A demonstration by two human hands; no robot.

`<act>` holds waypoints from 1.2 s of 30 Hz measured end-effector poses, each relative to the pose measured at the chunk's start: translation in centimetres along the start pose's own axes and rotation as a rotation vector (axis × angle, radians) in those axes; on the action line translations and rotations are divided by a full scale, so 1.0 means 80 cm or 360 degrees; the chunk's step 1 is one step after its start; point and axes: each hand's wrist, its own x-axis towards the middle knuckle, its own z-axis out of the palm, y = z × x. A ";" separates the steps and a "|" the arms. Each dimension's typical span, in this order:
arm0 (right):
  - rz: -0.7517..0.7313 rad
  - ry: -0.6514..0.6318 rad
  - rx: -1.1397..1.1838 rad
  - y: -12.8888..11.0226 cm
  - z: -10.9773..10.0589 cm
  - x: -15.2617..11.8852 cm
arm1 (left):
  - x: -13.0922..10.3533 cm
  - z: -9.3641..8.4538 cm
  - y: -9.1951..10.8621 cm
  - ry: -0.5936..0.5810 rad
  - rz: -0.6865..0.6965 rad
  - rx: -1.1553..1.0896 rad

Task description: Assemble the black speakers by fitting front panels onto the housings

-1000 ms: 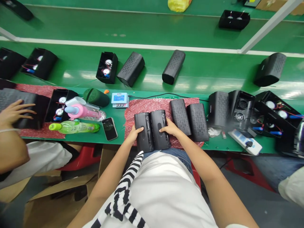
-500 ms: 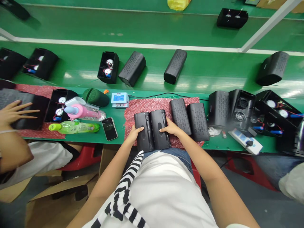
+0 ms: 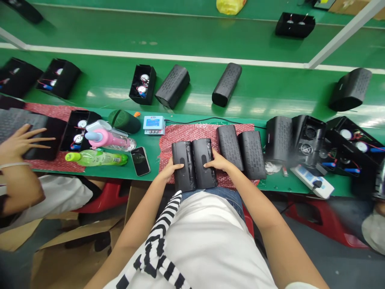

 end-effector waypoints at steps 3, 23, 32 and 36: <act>0.0003 -0.0017 -0.0102 0.000 -0.001 -0.002 | -0.003 -0.003 0.003 -0.0014 -0.0016 0.0032; 0.0008 -0.0012 -0.0103 0.000 -0.001 -0.002 | -0.001 -0.008 -0.009 -0.0104 0.0091 0.0119; -0.0016 0.0091 -0.0170 0.013 0.001 0.004 | 0.002 -0.009 -0.014 -0.0107 0.0097 0.0115; -0.0008 0.0148 -0.0260 0.018 0.002 0.006 | 0.004 -0.010 -0.013 -0.0115 0.0083 0.0123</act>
